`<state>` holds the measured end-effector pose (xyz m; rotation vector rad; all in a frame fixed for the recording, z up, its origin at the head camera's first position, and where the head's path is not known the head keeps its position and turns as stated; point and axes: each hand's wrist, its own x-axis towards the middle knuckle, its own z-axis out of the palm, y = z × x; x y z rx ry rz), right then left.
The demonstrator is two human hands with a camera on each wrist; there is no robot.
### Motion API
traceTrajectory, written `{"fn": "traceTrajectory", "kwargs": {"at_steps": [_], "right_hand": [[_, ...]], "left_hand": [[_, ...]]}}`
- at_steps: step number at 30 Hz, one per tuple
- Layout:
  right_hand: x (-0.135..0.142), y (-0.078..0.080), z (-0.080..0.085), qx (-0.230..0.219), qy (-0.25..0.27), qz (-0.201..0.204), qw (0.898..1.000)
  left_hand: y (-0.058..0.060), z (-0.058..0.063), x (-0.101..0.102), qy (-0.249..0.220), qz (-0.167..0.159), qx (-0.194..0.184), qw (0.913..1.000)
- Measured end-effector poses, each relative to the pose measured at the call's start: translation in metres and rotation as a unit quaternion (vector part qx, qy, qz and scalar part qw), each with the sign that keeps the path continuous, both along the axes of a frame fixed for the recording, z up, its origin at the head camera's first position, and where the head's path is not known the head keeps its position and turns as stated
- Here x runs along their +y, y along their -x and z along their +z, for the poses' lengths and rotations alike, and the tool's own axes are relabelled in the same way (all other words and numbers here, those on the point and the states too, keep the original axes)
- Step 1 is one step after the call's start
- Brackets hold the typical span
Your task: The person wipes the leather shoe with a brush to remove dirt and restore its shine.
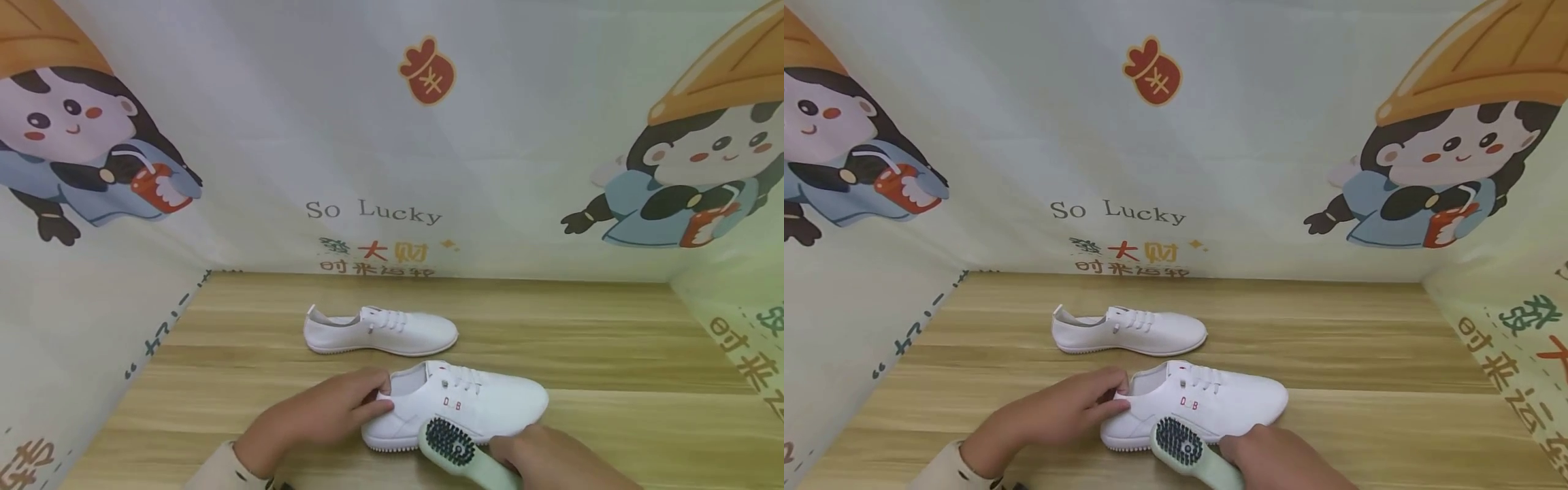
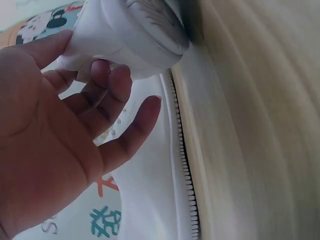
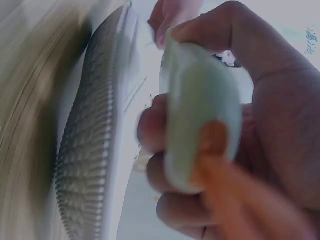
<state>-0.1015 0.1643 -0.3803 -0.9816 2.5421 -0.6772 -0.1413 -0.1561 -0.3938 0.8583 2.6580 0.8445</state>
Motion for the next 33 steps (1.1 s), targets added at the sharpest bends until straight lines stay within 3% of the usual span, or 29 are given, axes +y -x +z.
{"fn": "traceTrajectory", "kwargs": {"at_steps": [5, 8, 13, 16, 26, 33], "right_hand": [[0.004, 0.002, 0.0, -0.006, 0.043, 0.012, 0.999], [0.003, 0.002, -0.004, 0.033, 0.043, 0.021, 0.998], [0.002, 0.003, -0.01, 0.11, -0.004, 0.018, 0.994], [0.004, 0.005, -0.011, 0.134, -0.019, 0.029, 0.99], [0.006, 0.009, -0.003, 0.137, -0.016, 0.032, 0.99], [0.001, 0.007, -0.004, 0.129, -0.005, 0.031, 0.991]], "left_hand": [[0.004, -0.006, -0.003, -0.034, 0.008, -0.027, 0.999], [0.005, -0.009, -0.004, -0.035, 0.023, -0.027, 0.9988], [0.004, -0.013, 0.002, -0.024, 0.033, 0.008, 0.9991], [0.002, -0.015, 0.007, -0.021, 0.041, 0.026, 0.9986], [-0.001, -0.016, 0.009, 0.014, 0.083, 0.106, 0.9908], [-0.001, -0.012, 0.004, 0.05, 0.084, 0.161, 0.9821]]}}
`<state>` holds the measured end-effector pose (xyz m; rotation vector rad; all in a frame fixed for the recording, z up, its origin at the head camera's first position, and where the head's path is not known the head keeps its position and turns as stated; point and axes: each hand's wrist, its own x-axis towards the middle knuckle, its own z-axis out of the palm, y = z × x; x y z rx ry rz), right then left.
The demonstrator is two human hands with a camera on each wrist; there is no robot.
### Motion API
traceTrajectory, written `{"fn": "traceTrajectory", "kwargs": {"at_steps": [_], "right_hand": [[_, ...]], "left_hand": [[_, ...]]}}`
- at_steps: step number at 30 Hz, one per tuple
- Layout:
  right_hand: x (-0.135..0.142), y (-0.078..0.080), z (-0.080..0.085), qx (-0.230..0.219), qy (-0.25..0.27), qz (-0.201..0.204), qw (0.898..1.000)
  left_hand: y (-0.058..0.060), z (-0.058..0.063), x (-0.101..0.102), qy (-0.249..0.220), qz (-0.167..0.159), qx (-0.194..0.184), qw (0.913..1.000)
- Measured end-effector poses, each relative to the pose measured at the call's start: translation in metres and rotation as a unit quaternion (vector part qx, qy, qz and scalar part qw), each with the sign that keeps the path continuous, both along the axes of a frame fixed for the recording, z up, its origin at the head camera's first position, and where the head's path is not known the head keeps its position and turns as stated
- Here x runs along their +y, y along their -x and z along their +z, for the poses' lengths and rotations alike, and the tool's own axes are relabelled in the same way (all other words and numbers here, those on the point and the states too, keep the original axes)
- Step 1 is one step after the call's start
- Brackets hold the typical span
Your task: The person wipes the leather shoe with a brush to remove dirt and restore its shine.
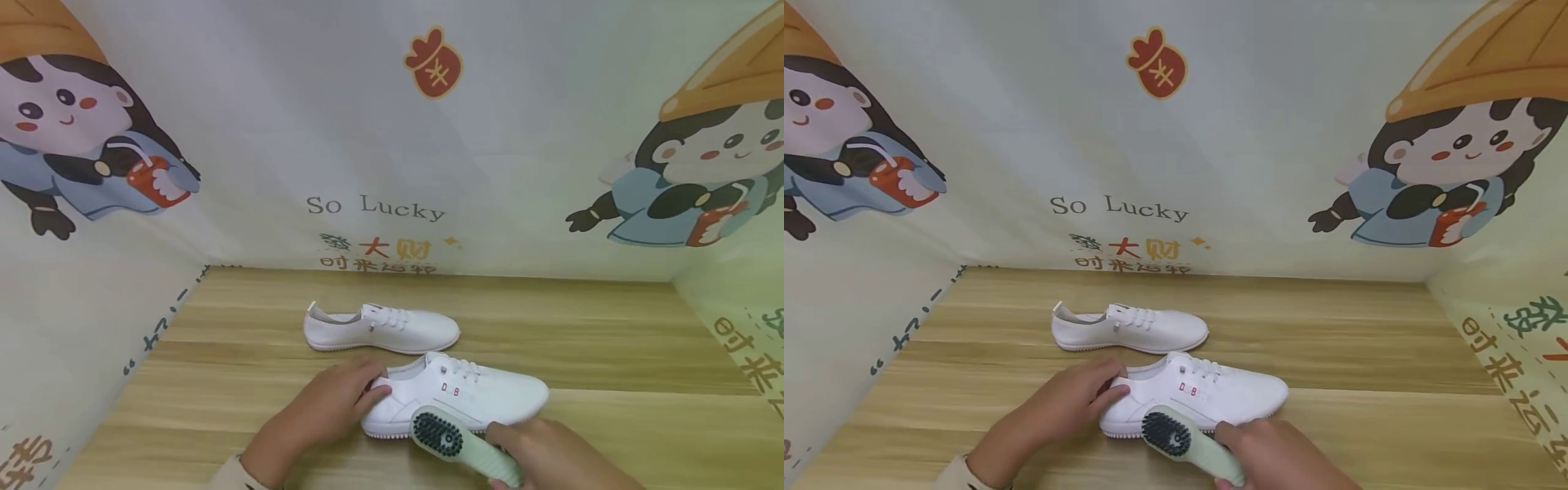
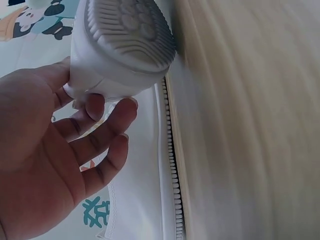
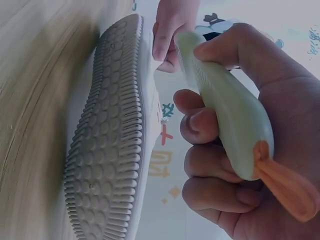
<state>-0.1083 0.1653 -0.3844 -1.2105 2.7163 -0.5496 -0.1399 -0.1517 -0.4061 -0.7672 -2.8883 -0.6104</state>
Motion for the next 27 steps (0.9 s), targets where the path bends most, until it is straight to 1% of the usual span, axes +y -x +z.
{"fn": "traceTrajectory", "kwargs": {"at_steps": [1, 3, 8, 9, 12, 14, 17, 19, 21, 24, 27], "right_hand": [[0.0, 0.001, 0.001, -0.006, -0.003, -0.001, 1.0], [0.001, 0.003, 0.002, -0.004, 0.002, 0.0, 1.0], [0.003, 0.008, 0.002, 0.009, 0.032, 0.0, 0.999], [0.003, 0.009, 0.002, 0.003, 0.037, -0.002, 0.999], [0.003, 0.012, 0.003, 0.006, 0.05, -0.018, 0.999], [0.002, 0.011, 0.001, 0.031, 0.068, -0.03, 0.997], [0.0, 0.011, -0.003, 0.089, 0.103, -0.034, 0.99], [-0.002, 0.01, -0.006, 0.125, 0.117, -0.032, 0.985], [-0.005, 0.01, -0.007, 0.147, 0.119, -0.031, 0.981], [-0.009, 0.009, -0.008, 0.156, 0.116, -0.033, 0.98], [-0.011, 0.008, -0.009, 0.142, 0.107, -0.029, 0.984]], "left_hand": [[0.001, 0.0, 0.0, 0.003, 0.003, 0.003, 1.0], [0.003, 0.001, 0.001, 0.009, 0.007, 0.005, 0.9999], [0.004, 0.0, 0.0, 0.02, 0.011, 0.008, 0.9997], [0.003, -0.001, 0.0, 0.022, 0.012, 0.01, 0.9996], [0.002, -0.002, 0.001, 0.032, 0.018, 0.021, 0.9991], [0.0, -0.003, 0.0, 0.04, 0.019, 0.032, 0.9985], [-0.003, -0.003, 0.0, 0.052, 0.022, 0.043, 0.9975], [-0.004, -0.002, 0.0, 0.058, 0.023, 0.042, 0.9972], [-0.005, -0.001, 0.0, 0.061, 0.025, 0.038, 0.9971], [-0.006, 0.001, 0.001, 0.063, 0.026, 0.035, 0.9971], [-0.006, 0.002, 0.001, 0.056, 0.026, 0.028, 0.9977]]}}
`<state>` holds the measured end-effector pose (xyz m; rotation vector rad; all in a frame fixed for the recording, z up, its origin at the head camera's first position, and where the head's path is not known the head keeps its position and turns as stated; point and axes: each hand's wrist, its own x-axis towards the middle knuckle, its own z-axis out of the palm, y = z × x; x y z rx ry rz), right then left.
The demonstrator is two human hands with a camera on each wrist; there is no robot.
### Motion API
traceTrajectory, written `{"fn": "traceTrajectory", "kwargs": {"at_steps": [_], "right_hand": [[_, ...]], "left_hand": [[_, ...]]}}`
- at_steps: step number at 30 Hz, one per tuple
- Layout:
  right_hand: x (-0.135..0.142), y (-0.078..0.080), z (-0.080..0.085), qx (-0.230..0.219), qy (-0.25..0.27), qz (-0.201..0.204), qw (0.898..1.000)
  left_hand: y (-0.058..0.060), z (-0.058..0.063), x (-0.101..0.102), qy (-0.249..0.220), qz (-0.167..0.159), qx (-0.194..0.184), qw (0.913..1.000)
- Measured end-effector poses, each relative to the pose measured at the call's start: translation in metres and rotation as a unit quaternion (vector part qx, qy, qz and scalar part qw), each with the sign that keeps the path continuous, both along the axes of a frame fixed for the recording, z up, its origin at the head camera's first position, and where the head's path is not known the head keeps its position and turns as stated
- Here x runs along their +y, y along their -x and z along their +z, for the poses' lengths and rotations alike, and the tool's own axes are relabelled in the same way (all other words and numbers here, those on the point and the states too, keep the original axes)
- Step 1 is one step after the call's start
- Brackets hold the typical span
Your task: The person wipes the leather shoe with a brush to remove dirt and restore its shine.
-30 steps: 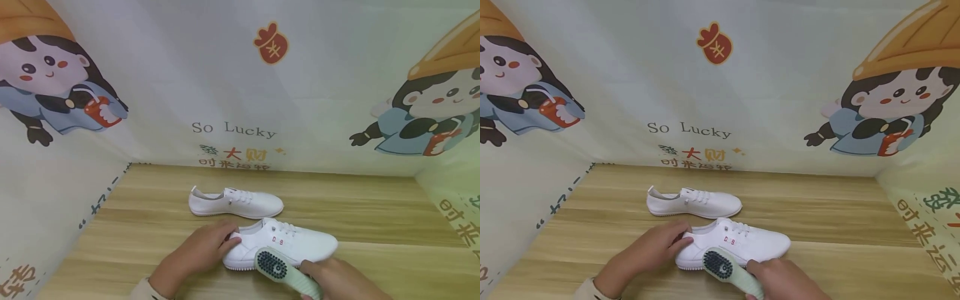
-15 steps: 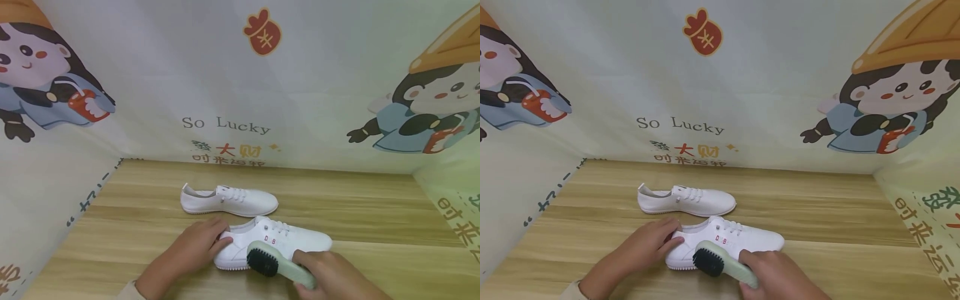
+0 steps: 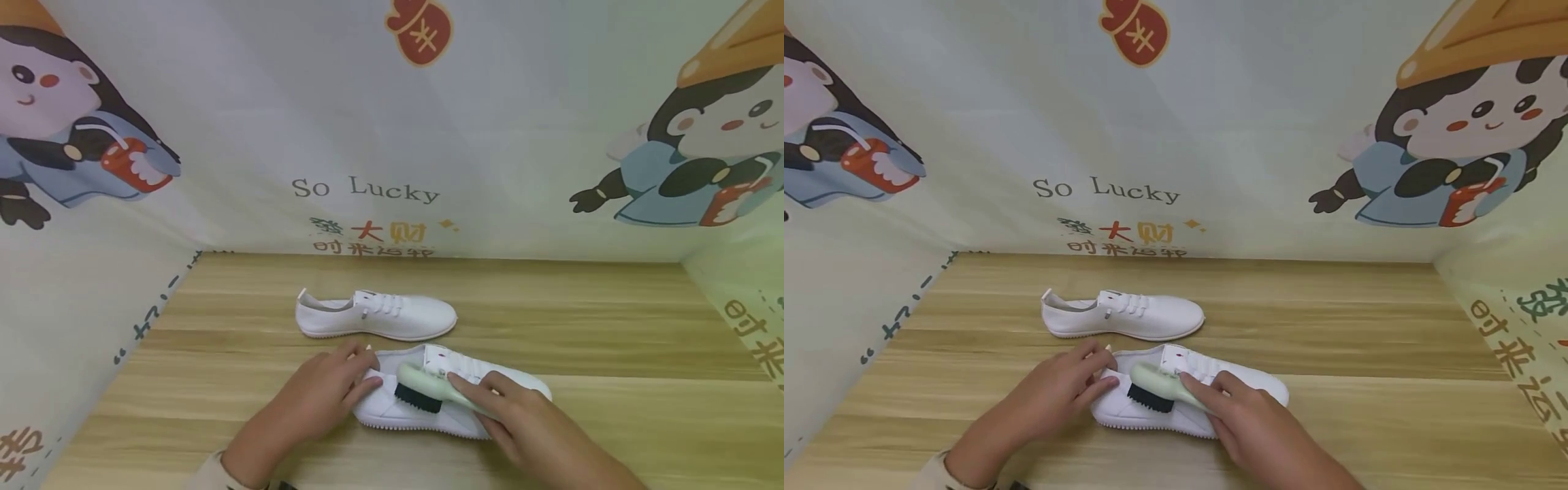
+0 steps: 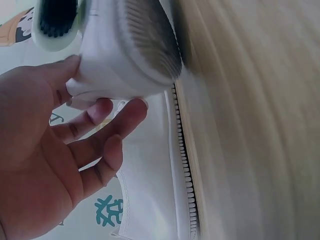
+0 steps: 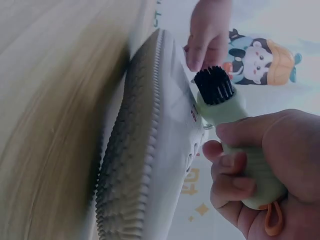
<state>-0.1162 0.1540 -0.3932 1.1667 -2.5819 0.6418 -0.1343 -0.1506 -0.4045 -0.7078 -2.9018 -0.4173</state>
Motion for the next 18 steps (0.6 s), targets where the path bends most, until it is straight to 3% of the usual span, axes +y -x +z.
{"fn": "traceTrajectory", "kwargs": {"at_steps": [6, 10, 18], "right_hand": [[-0.0049, -0.002, 0.0008, 0.004, -0.021, 0.007, 1.0], [-0.0068, -0.0034, 0.0001, 0.012, -0.015, -0.003, 1.0], [-0.0082, -0.0056, 0.0023, -0.006, -0.048, -0.039, 0.998]], "left_hand": [[0.0025, 0.0004, 0.0009, -0.034, 0.008, -0.038, 0.9987], [0.0048, -0.001, 0.0013, -0.054, 0.014, -0.039, 0.9977], [0.0055, -0.0061, 0.0007, -0.053, -0.007, -0.057, 0.9969]]}}
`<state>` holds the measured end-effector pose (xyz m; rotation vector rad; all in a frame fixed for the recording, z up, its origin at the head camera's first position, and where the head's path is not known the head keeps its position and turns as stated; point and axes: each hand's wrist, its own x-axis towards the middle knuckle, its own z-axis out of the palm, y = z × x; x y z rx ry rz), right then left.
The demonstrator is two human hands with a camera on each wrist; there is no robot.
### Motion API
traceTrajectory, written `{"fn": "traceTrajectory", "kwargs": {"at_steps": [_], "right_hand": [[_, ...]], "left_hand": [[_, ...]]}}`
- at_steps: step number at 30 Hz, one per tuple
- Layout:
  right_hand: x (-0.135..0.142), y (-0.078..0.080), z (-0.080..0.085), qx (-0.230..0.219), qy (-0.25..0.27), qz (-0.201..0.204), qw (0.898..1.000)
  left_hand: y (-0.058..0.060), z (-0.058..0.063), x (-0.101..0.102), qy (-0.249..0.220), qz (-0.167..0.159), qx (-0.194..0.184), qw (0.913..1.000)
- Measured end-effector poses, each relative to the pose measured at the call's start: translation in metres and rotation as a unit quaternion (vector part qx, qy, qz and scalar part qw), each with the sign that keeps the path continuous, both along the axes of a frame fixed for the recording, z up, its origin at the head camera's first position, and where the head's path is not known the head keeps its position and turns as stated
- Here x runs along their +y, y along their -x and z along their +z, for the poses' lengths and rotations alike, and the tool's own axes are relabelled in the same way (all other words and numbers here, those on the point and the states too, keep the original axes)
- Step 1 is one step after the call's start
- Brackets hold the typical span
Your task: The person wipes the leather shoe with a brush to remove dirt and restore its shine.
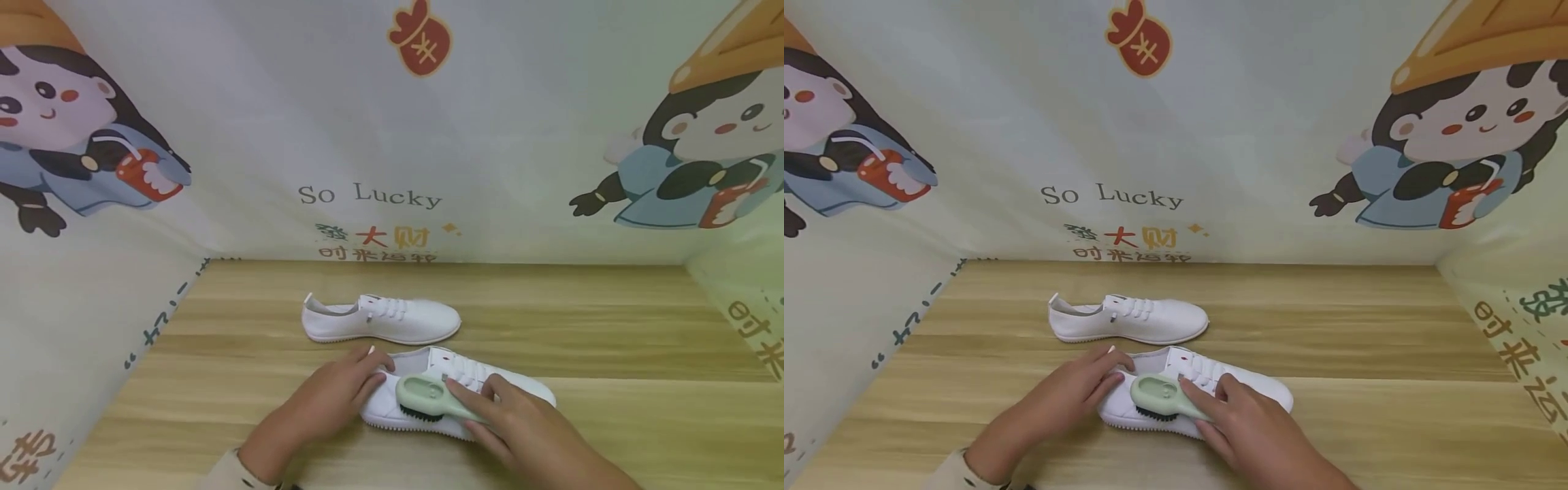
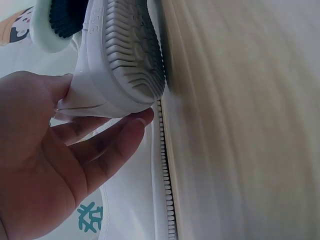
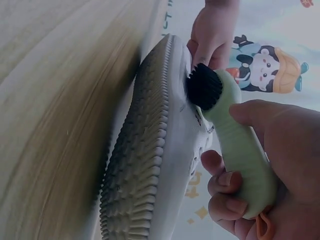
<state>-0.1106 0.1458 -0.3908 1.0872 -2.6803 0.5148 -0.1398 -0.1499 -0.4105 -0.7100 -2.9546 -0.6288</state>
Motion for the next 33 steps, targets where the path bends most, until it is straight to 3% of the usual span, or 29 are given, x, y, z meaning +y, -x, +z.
{"fn": "traceTrajectory", "kwargs": {"at_steps": [5, 12, 15, 21, 24, 26, 30, 33], "right_hand": [[-0.001, -0.001, 0.001, 0.003, -0.01, -0.007, 1.0], [0.0, -0.005, 0.005, 0.035, -0.021, 0.005, 0.999], [0.001, -0.006, 0.006, 0.05, -0.023, 0.012, 0.998], [0.001, -0.006, 0.004, 0.061, -0.012, 0.023, 0.998], [0.0, -0.005, 0.002, 0.07, -0.004, 0.022, 0.997], [-0.001, -0.005, 0.002, 0.062, -0.005, 0.014, 0.998], [-0.003, -0.003, 0.0, 0.048, -0.013, -0.002, 0.999], [-0.003, -0.002, -0.002, 0.066, -0.008, -0.007, 0.998]], "left_hand": [[-0.001, 0.0, -0.002, -0.019, -0.001, -0.001, 0.9998], [0.002, 0.003, -0.005, -0.02, -0.036, 0.019, 0.999], [0.003, 0.004, -0.01, -0.035, -0.036, -0.007, 0.9987], [0.006, 0.004, -0.021, -0.075, -0.037, -0.096, 0.9919], [0.008, 0.004, -0.023, -0.084, -0.022, -0.108, 0.9903], [0.008, 0.004, -0.021, -0.077, -0.007, -0.097, 0.9922], [0.005, 0.007, -0.013, -0.019, 0.016, -0.039, 0.9989], [0.002, 0.007, -0.008, 0.028, 0.035, 0.01, 0.9989]]}}
